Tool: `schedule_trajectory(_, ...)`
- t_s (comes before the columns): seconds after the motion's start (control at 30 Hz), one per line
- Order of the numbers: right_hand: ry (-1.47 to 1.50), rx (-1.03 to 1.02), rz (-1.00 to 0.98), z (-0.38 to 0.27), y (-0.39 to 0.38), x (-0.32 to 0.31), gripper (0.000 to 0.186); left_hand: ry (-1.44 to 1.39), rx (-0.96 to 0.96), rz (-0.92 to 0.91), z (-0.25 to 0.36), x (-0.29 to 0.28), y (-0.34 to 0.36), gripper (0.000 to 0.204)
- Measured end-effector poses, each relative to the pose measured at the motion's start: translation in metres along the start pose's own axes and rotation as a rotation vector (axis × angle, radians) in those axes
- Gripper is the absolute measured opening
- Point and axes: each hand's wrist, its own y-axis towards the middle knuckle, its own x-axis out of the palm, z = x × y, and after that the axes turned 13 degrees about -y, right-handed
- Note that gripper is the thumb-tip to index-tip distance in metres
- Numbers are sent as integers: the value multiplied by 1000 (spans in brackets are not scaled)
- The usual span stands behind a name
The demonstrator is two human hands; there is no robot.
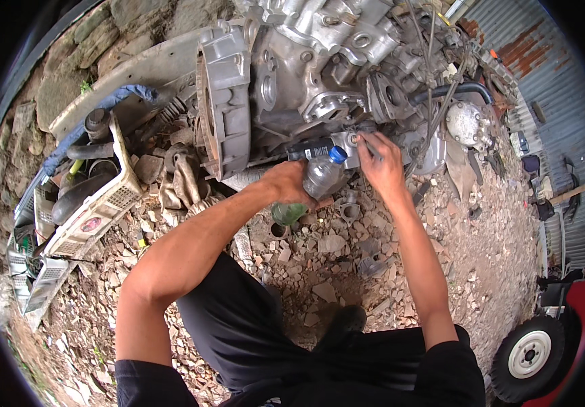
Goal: The person pours liquid from a plastic bottle onto the engine block and then uses a metal scribe to clean the mounting surfaces by hand.
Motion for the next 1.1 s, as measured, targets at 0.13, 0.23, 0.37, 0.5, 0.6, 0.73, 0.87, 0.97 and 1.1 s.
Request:
schedule_trajectory(0.13,-18,-129,-48,7,20,-5,17,15,30,20,-6,4,2,92)
schedule_trajectory(0.23,43,-137,-74,-8,24,-12,17,35,65,25,-10,-2,4,91)
schedule_trajectory(0.37,-59,-159,-106,12,21,12,17,60,64,31,-6,4,7,88)
schedule_trajectory(0.5,-192,-153,-85,9,16,22,15,15,56,34,-12,5,3,86)
schedule_trajectory(0.6,-135,-130,-22,11,10,25,14,47,44,55,-14,3,9,87)
schedule_trajectory(0.73,-216,-130,-113,8,21,25,15,5,92,56,-21,-2,4,88)
schedule_trajectory(0.87,-277,-141,-90,-1,20,19,15,12,25,2,-21,-5,2,87)
schedule_trajectory(0.97,-115,-176,-138,14,28,24,15,-3,-10,-33,-10,-10,0,88)
schedule_trajectory(1.1,-150,-214,-127,12,25,23,16,-5,30,-9,-15,-10,-1,88)
